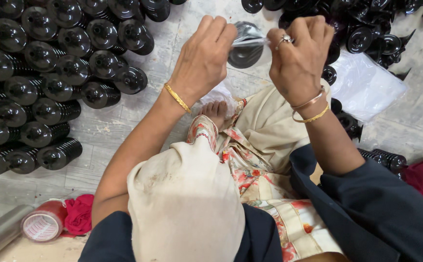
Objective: The person sits on the floor among piles of black plastic parts and wraps each part in a clear plastic bag, twisting the bag closed, and sets the wrapped part aside before reaching for the next one.
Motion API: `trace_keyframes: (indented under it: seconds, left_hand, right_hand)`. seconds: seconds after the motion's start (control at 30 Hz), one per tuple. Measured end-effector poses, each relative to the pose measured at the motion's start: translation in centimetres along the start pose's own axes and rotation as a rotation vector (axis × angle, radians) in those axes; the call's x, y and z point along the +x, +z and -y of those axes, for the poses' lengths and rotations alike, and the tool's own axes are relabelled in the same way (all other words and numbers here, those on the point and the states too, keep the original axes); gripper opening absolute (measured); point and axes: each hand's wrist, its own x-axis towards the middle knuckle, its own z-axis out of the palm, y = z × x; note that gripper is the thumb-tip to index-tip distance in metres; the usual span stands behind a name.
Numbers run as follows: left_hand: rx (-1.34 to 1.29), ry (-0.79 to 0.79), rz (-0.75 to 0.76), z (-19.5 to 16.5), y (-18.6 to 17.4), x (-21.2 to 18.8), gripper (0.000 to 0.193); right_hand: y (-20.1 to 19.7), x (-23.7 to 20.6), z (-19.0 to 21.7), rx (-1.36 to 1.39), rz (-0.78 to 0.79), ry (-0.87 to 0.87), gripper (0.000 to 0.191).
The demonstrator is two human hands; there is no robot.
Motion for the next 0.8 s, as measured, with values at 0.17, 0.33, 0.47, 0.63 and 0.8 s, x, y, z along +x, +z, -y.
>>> trace_keyframes:
  seconds: [0.17,0.33,0.47,0.63,0.8]
  left_hand:
    - [0.011,0.003,-0.011,0.1,-0.1,0.0,0.026]
    - [0.105,0.136,-0.019,0.4,-0.7,0.1,0.022]
    - [0.018,0.214,-0.041,-0.1,-0.2,-0.2,0.024]
    - [-0.206,0.337,0.144,-2.5,2.6,-0.5,0.020]
    - [-0.333,0.300,0.087,-3.0,3.2,-0.8,0.029]
  right_hand:
    - [0.6,-0.6,-0.5,0.191,-0.037,0.054,0.009]
    - [2.5,-1.8,-3.6,1.028,0.273,0.605,0.015]
    - [4.2,-2.2,-6.8,2.215,0.458,0.903,0.020]
    - [5.3,-2.8,-6.0,2.384,0.410,1.224,0.011]
    - [5.8,-3.6,-2.6,2.204,0.608,0.953,0.007]
